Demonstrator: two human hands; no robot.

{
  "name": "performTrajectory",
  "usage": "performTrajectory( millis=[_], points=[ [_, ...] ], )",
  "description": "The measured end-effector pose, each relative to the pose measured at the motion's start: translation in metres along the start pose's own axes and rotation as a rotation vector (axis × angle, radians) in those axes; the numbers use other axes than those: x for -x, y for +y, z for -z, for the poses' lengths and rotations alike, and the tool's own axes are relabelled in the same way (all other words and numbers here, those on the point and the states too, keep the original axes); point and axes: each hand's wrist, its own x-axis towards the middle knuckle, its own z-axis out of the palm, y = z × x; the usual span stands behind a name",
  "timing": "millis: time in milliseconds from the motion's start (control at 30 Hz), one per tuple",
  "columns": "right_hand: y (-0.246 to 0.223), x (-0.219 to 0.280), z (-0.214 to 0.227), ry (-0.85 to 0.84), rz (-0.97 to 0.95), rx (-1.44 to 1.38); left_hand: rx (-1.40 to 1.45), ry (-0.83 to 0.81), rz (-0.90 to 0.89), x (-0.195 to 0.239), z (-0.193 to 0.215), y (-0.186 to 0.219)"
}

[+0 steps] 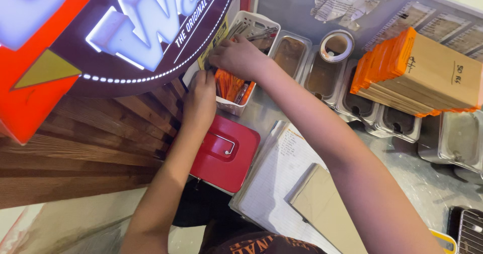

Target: The person organizes brown paper bags and orange-wrapped packets in a commercial kitchen. They retrieve items from under the counter, sort them on a metal countertop, place them into a labeled plastic container, and then return the container to the storage area.

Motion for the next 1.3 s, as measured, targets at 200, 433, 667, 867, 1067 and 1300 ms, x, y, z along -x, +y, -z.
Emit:
performTrajectory(
  millis=[200,433,667,867,1067,1300],
  points=[
    [-0.01,-0.002,-0.011,0.25,-0.04,0.04,0.13,0.214,-0.006,0.032,0.018,0.01],
    [-0.015,0.032,-0.041,0.641,-0.377,-0.639,0.14,0.283,-0.008,0.027,0.022,0.029],
    [-0.031,0.023,-0.073,0.382,-0.64,-1.049,0.042,0.335,-0.056,0.022,0.013,0.038],
    [-0.03,0.01,-0.102,0.585,-0.534,-0.835,-0.055,0.295,-0.094,0.023,0.012,0.03],
    [-0.009,0.007,-0.125,0.597,-0.76,-1.158,0.012,0.223,-0.102,0.02,0.018,0.025],
    [0.006,-0.028,-0.143,0.913,-0.888,-1.449,0.117,0.21,-0.097,0.018,0.016,0.027]
  ],
)
